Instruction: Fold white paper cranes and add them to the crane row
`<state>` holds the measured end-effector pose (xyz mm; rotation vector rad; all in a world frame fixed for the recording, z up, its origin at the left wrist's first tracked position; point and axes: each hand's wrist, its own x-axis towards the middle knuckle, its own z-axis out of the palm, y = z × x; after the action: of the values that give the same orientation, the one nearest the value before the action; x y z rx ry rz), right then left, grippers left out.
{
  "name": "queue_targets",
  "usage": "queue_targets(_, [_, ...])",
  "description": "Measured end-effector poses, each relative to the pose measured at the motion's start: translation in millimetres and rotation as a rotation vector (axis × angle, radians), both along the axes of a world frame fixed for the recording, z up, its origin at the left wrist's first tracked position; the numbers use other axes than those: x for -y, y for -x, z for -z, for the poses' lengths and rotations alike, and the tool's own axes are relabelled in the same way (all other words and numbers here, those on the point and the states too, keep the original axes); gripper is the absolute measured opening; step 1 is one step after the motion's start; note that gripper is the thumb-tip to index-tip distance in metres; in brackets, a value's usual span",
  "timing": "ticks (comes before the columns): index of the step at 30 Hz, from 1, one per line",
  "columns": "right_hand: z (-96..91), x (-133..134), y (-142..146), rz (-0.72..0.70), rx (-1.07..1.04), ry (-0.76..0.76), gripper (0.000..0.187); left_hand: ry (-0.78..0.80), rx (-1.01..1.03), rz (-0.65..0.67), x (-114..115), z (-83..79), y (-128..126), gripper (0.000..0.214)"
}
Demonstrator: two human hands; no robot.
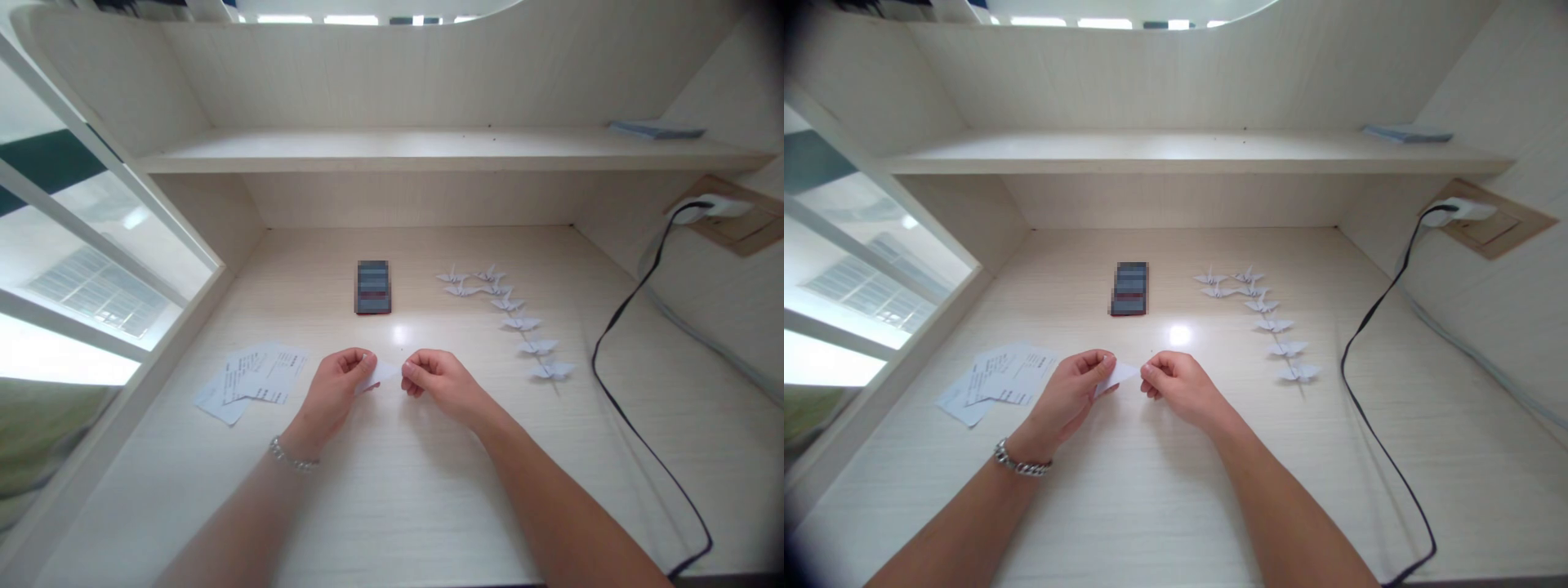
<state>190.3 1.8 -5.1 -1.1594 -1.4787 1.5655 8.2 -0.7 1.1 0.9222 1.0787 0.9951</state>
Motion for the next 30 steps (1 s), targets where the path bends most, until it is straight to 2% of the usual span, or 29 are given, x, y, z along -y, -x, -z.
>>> queue_targets(8, [-1.9, -0.4, -1.2, 0.068, -0.046, 0.0, 0.021, -0.034, -0.072, -0.006, -0.9, 1.3, 3.0, 0.019])
queue_targets(13, [-1.6, 3.0, 4.0, 0.013, -0.044, -0.005, 0.017, -0.074, -0.131, 0.015, 0.7, 1.1, 0.5, 0.019])
queue_targets(20, [-0.8, 2.0, 2.9, -0.024, -0.216, 0.068, 0.019, 0.057, 0.175, 0.1, 3.1, -2.9, -2.7, 0.017])
queue_targets(23, [-2.6, 1.3, -0.3, -0.024, -0.207, 0.095, 0.02, 0.062, 0.201, 0.109, 2.9, -3.8, -1.1, 0.016])
queue_targets(27, [-5.9, 1.0, -4.1, -0.016, -0.17, 0.041, 0.019, 0.014, 0.127, 0.059, 0.9, -4.7, 3.4, 0.017])
queue_targets(30, [-6.6, 1.3, -3.0, 0.022, -0.124, -0.004, 0.018, -0.04, -0.038, 0.011, 0.0, -3.7, 4.0, 0.018])
